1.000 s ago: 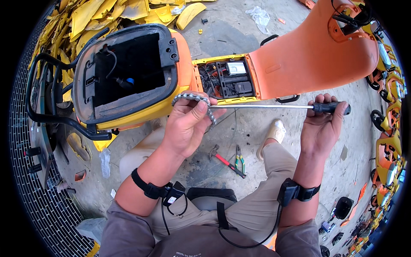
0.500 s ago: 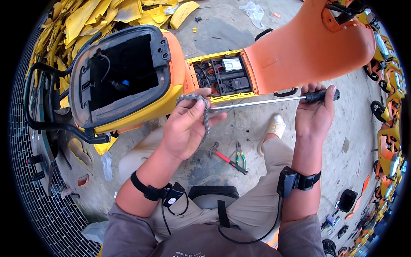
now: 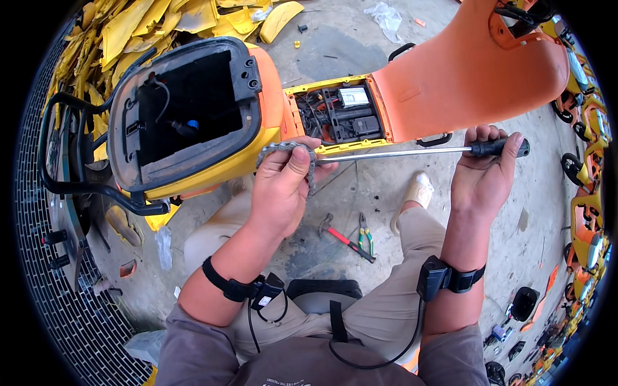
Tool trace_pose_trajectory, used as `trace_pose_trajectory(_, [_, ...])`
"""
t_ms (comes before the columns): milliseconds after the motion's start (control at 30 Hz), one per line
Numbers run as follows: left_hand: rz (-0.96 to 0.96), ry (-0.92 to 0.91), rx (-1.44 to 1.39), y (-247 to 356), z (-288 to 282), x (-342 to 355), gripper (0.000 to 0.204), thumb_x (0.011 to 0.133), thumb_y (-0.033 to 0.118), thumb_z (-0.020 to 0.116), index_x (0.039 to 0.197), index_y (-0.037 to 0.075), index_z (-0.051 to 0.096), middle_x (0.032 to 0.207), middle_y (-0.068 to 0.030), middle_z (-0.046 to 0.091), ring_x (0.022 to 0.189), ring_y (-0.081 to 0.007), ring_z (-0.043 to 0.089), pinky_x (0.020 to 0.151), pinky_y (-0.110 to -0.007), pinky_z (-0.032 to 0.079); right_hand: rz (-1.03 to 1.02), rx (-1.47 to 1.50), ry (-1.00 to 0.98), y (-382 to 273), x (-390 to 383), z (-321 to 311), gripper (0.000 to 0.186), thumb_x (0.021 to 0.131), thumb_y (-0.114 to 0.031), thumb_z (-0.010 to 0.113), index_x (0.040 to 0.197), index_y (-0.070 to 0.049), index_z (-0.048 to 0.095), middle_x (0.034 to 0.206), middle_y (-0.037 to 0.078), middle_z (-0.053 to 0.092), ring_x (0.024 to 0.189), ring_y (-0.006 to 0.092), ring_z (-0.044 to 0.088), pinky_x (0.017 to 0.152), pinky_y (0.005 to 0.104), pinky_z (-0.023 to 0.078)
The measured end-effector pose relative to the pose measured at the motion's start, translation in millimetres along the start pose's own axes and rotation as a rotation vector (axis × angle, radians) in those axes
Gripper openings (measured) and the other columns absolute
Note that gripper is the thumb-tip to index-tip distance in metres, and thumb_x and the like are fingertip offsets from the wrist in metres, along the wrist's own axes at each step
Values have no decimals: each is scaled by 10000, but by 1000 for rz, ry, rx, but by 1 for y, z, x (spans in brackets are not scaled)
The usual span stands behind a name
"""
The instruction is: The person repairs a metal chain from a yellow scooter by hand and with tools. They use a screwdriver to probe the links, a hammer to tap parts, and pliers to hold or pull the chain components while sitting on a crate.
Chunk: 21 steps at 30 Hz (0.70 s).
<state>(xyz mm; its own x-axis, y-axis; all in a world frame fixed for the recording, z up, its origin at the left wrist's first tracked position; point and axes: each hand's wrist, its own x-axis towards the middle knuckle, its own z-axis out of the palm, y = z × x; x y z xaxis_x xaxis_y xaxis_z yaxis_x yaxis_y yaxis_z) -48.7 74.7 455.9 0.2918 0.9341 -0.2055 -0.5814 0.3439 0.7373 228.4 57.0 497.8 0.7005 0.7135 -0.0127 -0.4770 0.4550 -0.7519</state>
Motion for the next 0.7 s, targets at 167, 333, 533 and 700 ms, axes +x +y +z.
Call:
trace_pose_trajectory(167, [0,-9,65,1,3,-1,268,1028,258,595,1152,29,658,1150,-88,660,1045,-206,649,973,-426,551,60,2,0,0,4,5,314,1063,-370,533,1024,-59,517,920,61,547,853,201,571,823,384,503])
trace_pose_trajectory(333, [-95,44,138,6,6,-4,302,1033,294,589,1137,18,654,1069,-81,652,882,-182,657,767,-357,574,151,0,65,7,13,3,322,1057,-350,555,974,-42,517,871,59,529,812,199,537,787,372,482])
trace_pose_trajectory(533, [-214,29,118,12,5,-8,314,1045,323,565,1121,23,617,882,-62,588,674,-122,523,531,-224,380,186,-60,148,17,15,3,326,1052,-349,564,962,-40,510,840,52,528,771,199,547,751,363,497])
trace_pose_trajectory(700, [-168,32,160,12,6,-9,321,1046,318,568,1107,7,623,890,-48,583,660,-87,501,500,-194,338,225,-85,219,24,16,8,315,1056,-339,555,953,-47,502,825,44,512,738,191,529,704,348,483])
